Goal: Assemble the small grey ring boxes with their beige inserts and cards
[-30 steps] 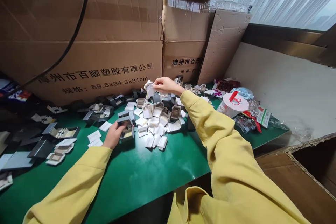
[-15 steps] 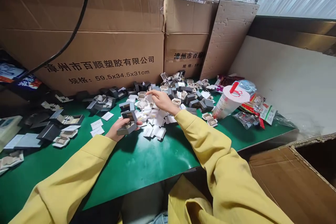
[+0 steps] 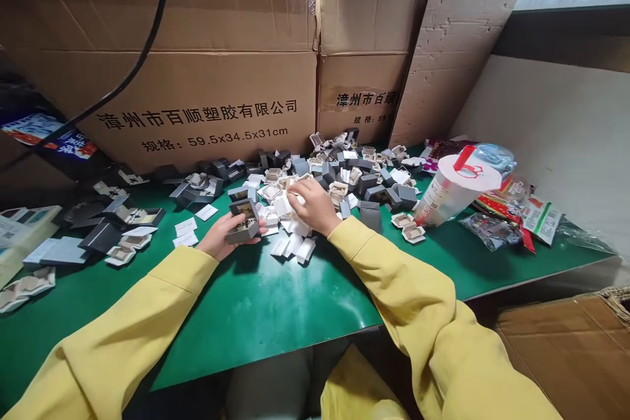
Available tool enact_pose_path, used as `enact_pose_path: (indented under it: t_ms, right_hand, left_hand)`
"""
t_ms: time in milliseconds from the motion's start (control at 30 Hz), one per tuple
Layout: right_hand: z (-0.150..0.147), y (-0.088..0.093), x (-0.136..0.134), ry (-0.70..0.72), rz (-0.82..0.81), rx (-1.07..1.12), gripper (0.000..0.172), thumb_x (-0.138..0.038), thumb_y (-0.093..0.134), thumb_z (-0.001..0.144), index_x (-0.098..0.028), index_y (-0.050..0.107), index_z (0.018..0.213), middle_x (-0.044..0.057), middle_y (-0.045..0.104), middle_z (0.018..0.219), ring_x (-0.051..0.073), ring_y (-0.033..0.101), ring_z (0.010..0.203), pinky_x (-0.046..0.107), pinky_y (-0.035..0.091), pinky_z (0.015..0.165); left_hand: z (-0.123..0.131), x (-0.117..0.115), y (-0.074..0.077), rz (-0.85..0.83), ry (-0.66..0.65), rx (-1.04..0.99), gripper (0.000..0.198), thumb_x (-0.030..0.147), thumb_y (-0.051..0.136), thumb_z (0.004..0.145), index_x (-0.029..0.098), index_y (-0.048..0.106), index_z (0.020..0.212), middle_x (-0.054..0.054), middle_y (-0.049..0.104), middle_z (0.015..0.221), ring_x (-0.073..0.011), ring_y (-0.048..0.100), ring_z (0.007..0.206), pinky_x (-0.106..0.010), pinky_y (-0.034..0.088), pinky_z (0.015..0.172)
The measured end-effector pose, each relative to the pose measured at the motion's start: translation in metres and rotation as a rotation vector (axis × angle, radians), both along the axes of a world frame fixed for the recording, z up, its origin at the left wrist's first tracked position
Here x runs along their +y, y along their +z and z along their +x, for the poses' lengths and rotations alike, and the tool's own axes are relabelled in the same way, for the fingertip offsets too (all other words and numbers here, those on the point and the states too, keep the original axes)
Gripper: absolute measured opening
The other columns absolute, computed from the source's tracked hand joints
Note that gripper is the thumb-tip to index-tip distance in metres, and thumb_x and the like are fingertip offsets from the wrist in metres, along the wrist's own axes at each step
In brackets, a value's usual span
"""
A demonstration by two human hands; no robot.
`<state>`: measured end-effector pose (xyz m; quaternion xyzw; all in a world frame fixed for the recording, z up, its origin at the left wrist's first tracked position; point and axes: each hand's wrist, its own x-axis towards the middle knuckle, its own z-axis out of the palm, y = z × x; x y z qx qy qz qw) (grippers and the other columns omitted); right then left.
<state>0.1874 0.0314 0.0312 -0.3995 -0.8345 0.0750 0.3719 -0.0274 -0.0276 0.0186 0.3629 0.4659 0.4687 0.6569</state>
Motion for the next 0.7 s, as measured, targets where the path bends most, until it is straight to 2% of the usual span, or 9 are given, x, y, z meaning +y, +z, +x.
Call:
enact_pose_path:
  t_ms: [67, 133, 200, 267, 400, 533, 600, 700]
  right_hand:
    - [0.000, -0.006, -0.002, -0.023, 0.090, -0.105, 0.032, -0.037, 0.041, 0.087, -0.018, 0.060, 0.105, 0.007, 0.061, 0.107, 0.021, 0.048, 0.100, 0.033, 0.036, 0.088]
    - [-0.003, -0.012, -0.003, -0.070, 0.127, -0.197, 0.040, -0.041, 0.045, 0.085, -0.017, 0.055, 0.116, 0.010, 0.060, 0.109, 0.025, 0.046, 0.100, 0.036, 0.034, 0.084]
    - [-0.007, -0.016, -0.002, -0.115, 0.115, -0.267, 0.047, -0.041, 0.048, 0.084, -0.016, 0.050, 0.123, 0.011, 0.062, 0.103, 0.026, 0.046, 0.096, 0.036, 0.033, 0.078]
    - [-0.010, -0.020, -0.001, -0.134, 0.083, -0.293, 0.045, -0.037, 0.051, 0.083, -0.016, 0.049, 0.122, 0.010, 0.064, 0.094, 0.026, 0.046, 0.091, 0.034, 0.031, 0.073]
    - [-0.013, -0.026, 0.001, -0.115, 0.067, -0.216, 0.030, -0.027, 0.050, 0.084, -0.021, 0.056, 0.113, 0.006, 0.065, 0.087, 0.022, 0.048, 0.086, 0.033, 0.028, 0.071]
    - [-0.012, -0.030, 0.001, -0.111, 0.104, -0.068, 0.030, -0.022, 0.049, 0.084, -0.023, 0.056, 0.113, 0.005, 0.064, 0.086, 0.020, 0.051, 0.086, 0.034, 0.028, 0.076]
    - [-0.011, -0.028, 0.002, -0.125, 0.128, 0.011, 0.026, -0.020, 0.050, 0.083, -0.021, 0.058, 0.108, 0.005, 0.063, 0.087, 0.019, 0.053, 0.087, 0.034, 0.029, 0.078]
    - [-0.012, -0.015, 0.004, -0.123, 0.146, 0.105, 0.017, -0.018, 0.050, 0.082, -0.020, 0.062, 0.094, 0.004, 0.065, 0.086, 0.019, 0.054, 0.085, 0.033, 0.030, 0.077]
  left_hand:
    - [-0.001, 0.000, -0.001, -0.001, -0.027, -0.029, 0.040, 0.028, 0.055, 0.078, 0.010, 0.045, 0.113, -0.013, 0.067, 0.087, -0.0262, 0.066, 0.082, -0.035, 0.055, 0.064]
    - [-0.002, 0.000, -0.002, -0.003, -0.039, -0.026, 0.042, 0.028, 0.057, 0.077, 0.009, 0.046, 0.113, -0.015, 0.068, 0.087, -0.0272, 0.066, 0.082, -0.037, 0.055, 0.068]
    - [-0.003, 0.001, -0.003, -0.005, -0.038, -0.002, 0.043, 0.027, 0.057, 0.077, 0.009, 0.046, 0.113, -0.015, 0.068, 0.088, -0.0272, 0.067, 0.080, -0.037, 0.055, 0.068]
    - [-0.003, 0.001, -0.004, 0.000, -0.034, 0.026, 0.042, 0.027, 0.057, 0.077, 0.010, 0.045, 0.114, -0.015, 0.068, 0.089, -0.0275, 0.067, 0.079, -0.036, 0.054, 0.064]
    - [-0.004, 0.003, -0.008, 0.011, -0.038, 0.062, 0.043, 0.028, 0.059, 0.076, 0.014, 0.045, 0.113, -0.014, 0.067, 0.093, -0.0285, 0.066, 0.083, -0.034, 0.054, 0.058]
    - [-0.004, 0.004, -0.010, 0.011, -0.041, 0.041, 0.040, 0.029, 0.064, 0.073, 0.014, 0.046, 0.106, -0.013, 0.067, 0.094, -0.0268, 0.066, 0.085, -0.035, 0.055, 0.065]
    - [-0.004, 0.004, -0.009, 0.017, -0.048, 0.020, 0.041, 0.028, 0.066, 0.071, 0.014, 0.047, 0.105, -0.013, 0.067, 0.095, -0.0272, 0.066, 0.088, -0.036, 0.055, 0.070]
    - [-0.006, 0.003, -0.006, 0.017, -0.059, -0.031, 0.046, 0.020, 0.069, 0.067, 0.014, 0.047, 0.107, -0.013, 0.066, 0.101, -0.0283, 0.064, 0.094, -0.039, 0.053, 0.078]
